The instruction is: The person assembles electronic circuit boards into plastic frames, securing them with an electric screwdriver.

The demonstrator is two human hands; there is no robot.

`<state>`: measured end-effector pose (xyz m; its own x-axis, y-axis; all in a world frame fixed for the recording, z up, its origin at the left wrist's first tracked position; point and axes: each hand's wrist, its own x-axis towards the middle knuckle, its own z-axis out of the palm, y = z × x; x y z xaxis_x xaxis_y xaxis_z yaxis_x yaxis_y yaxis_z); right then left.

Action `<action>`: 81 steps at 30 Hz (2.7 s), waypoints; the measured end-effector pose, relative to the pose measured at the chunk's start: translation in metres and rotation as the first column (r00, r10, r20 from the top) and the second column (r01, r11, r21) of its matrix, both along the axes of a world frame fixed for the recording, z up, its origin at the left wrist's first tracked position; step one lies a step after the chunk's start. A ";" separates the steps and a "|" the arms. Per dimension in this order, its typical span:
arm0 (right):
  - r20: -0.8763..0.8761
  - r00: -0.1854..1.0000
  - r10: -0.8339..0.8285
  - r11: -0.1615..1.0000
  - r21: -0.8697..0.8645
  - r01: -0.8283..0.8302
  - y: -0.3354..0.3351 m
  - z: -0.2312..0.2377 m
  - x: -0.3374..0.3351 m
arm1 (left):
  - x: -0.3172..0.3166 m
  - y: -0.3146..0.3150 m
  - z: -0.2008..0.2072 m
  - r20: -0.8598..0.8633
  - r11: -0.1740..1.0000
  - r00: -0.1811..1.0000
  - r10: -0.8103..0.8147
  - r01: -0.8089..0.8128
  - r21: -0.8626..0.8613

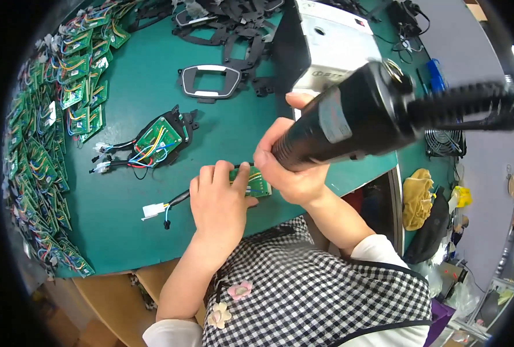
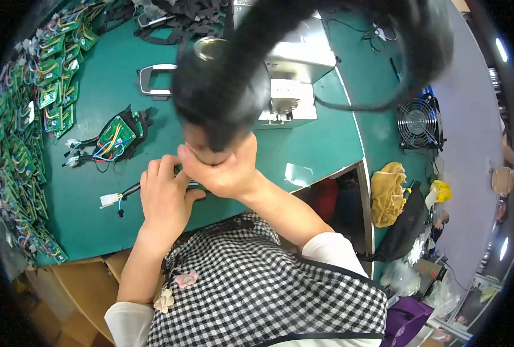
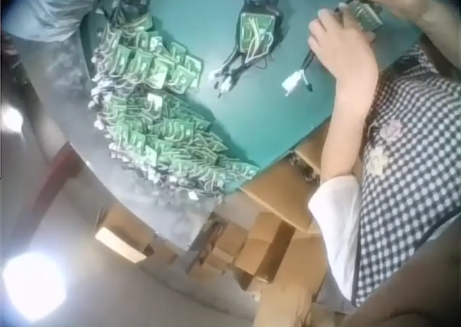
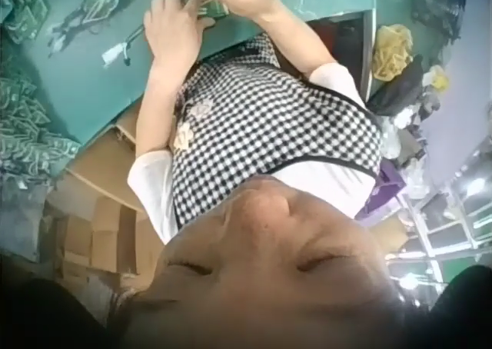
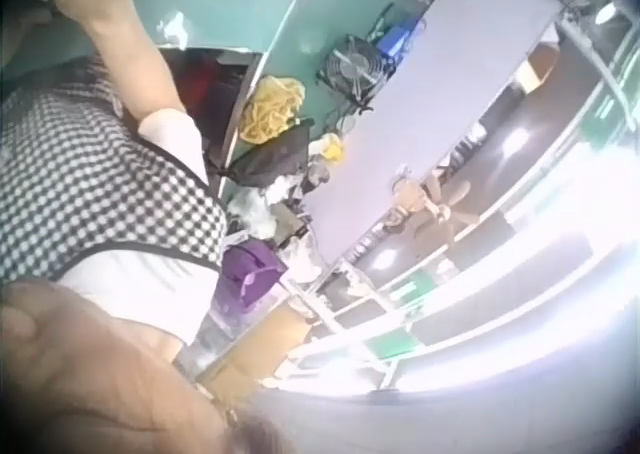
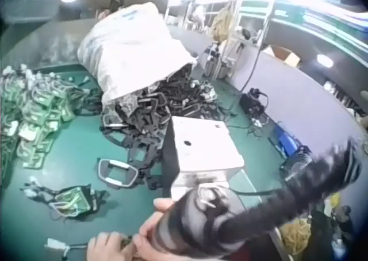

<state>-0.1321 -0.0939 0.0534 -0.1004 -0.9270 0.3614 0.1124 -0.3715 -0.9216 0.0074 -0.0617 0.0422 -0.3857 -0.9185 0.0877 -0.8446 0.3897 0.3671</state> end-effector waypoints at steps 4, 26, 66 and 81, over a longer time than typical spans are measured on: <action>0.163 0.973 -0.160 0.889 -0.404 0.214 -0.008 0.040 -0.040 | 0.005 0.005 0.000 -0.022 1.000 1.000 -0.004 0.005 0.029; 0.016 1.000 0.017 0.997 -0.081 -0.016 0.020 0.008 -0.013 | 0.018 0.007 -0.003 -0.106 0.994 0.990 0.097 -0.101 -0.032; -0.186 0.824 0.534 0.844 0.176 -0.507 -0.011 0.017 0.000 | 0.012 0.014 -0.011 -0.085 0.986 0.983 0.161 -0.164 -0.027; -0.372 0.676 0.636 0.735 0.024 -0.678 -0.013 0.020 0.005 | 0.011 0.006 -0.021 -0.342 0.970 0.939 0.040 -0.119 -0.213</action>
